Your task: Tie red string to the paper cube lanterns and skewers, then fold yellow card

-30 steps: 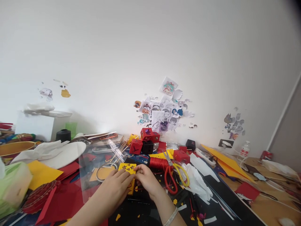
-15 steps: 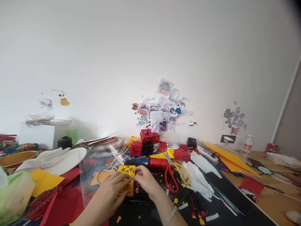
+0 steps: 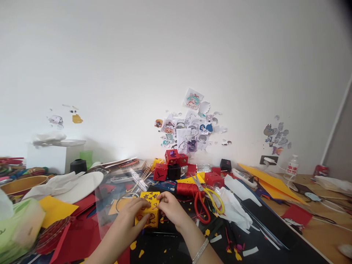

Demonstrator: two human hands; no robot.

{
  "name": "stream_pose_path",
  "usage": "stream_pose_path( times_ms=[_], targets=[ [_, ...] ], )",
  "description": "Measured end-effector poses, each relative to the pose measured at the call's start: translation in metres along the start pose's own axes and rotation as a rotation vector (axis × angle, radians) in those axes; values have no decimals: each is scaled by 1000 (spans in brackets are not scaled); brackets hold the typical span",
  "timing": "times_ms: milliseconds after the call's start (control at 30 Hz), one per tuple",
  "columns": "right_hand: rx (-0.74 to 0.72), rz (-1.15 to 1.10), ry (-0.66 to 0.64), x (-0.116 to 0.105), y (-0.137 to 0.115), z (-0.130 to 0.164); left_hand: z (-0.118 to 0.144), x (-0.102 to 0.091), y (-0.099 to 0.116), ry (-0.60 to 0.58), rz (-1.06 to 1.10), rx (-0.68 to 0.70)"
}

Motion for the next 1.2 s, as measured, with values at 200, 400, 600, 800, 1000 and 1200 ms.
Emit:
stream_pose_path(
  times_ms=[200,400,600,800,1000,1200],
  targets=[
    [-15,28,0,-1,1,-2,0,1,7,-57,-54,86],
    [-22,26,-3,1,1,-2,-2,4,0,-21,-21,58],
    [-25,-17,13,4,1,0,-3,8,-5,0,-6,12],
    [1,-48,42,5,3,-2,-5,10,-4,-24,-85,55],
    [55,-126,108,8,6,-3,-5,14,-11,3,-42,44],
    [50,-221,130,12,7,0,-6,15,-13,17,31,-26]
  ],
)
Point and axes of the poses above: each hand's wrist, its own z-axis away from the middle knuckle, its own x-axis out of the palm, y = z × x, the point moved 4 cm from there along -z, towards the middle knuckle, and after that the axes turned 9 degrees about x, right-handed, at the moved point
